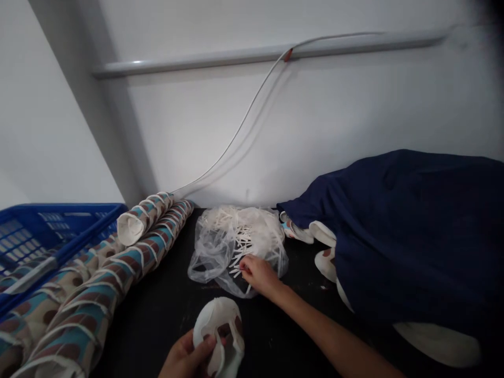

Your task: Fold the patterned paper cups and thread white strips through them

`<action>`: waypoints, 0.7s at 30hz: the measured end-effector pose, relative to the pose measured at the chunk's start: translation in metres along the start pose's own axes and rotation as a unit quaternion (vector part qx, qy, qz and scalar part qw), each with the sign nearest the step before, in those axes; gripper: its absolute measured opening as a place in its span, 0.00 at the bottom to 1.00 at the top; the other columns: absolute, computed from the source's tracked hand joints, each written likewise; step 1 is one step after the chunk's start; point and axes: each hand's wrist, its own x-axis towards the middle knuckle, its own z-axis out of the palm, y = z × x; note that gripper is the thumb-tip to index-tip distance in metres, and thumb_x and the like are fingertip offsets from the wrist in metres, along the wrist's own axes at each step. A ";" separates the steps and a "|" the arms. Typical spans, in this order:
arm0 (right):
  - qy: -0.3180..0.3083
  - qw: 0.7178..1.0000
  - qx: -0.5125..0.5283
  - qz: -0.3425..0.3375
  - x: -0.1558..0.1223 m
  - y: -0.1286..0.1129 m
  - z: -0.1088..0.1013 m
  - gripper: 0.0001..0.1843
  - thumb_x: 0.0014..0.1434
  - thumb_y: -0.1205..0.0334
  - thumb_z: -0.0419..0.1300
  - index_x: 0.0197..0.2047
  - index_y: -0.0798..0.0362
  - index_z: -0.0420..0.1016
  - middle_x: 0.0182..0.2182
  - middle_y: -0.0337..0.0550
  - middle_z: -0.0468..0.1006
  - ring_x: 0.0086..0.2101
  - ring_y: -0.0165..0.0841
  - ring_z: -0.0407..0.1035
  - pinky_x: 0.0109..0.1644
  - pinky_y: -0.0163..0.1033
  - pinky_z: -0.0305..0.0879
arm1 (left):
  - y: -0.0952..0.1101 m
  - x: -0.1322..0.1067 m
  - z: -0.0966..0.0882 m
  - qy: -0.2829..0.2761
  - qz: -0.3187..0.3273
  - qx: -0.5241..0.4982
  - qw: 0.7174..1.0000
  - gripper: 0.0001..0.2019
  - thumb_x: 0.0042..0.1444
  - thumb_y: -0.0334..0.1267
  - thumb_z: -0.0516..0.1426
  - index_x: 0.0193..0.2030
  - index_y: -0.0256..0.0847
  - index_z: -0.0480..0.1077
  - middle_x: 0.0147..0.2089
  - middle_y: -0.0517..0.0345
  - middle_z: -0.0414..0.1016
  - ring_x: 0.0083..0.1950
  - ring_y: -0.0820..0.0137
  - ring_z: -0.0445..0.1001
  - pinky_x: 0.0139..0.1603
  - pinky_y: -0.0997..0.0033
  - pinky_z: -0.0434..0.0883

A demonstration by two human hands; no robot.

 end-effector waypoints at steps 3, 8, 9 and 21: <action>-0.007 0.995 0.094 0.011 -0.010 -0.017 -0.016 0.09 0.66 0.67 0.50 0.39 0.56 0.71 0.35 0.44 0.78 0.32 0.30 0.70 0.37 0.33 0.63 | 0.002 -0.001 0.001 0.004 0.001 0.012 1.000 0.23 0.39 0.53 0.71 0.30 0.32 0.77 0.18 0.60 0.72 0.14 0.81 0.61 0.14 0.81 0.55; -0.120 0.970 0.213 -0.002 -0.056 -0.057 -0.024 0.04 0.58 0.65 0.60 0.34 0.55 0.75 0.25 0.34 0.75 0.25 0.26 0.65 0.28 0.27 0.59 | 0.003 -0.005 0.003 0.014 0.028 0.044 0.999 0.23 0.42 0.52 0.70 0.34 0.31 0.76 0.22 0.59 0.74 0.17 0.79 0.63 0.15 0.80 0.59; -0.143 0.963 0.228 0.000 -0.065 -0.064 -0.020 0.03 0.56 0.65 0.62 0.32 0.55 0.76 0.22 0.32 0.72 0.23 0.25 0.62 0.26 0.27 0.56 | 0.003 -0.006 0.003 0.016 0.032 0.053 0.998 0.24 0.42 0.52 0.71 0.35 0.31 0.76 0.22 0.59 0.74 0.17 0.79 0.63 0.15 0.80 0.59; -0.013 0.984 0.178 0.014 -0.089 -0.079 0.018 0.03 0.49 0.70 0.61 0.26 0.55 0.76 0.23 0.37 0.77 0.26 0.29 0.69 0.29 0.30 0.58 | -0.005 -0.006 0.001 0.031 0.067 0.125 0.989 0.27 0.40 0.58 0.69 0.34 0.33 0.74 0.22 0.62 0.71 0.17 0.78 0.61 0.15 0.78 0.61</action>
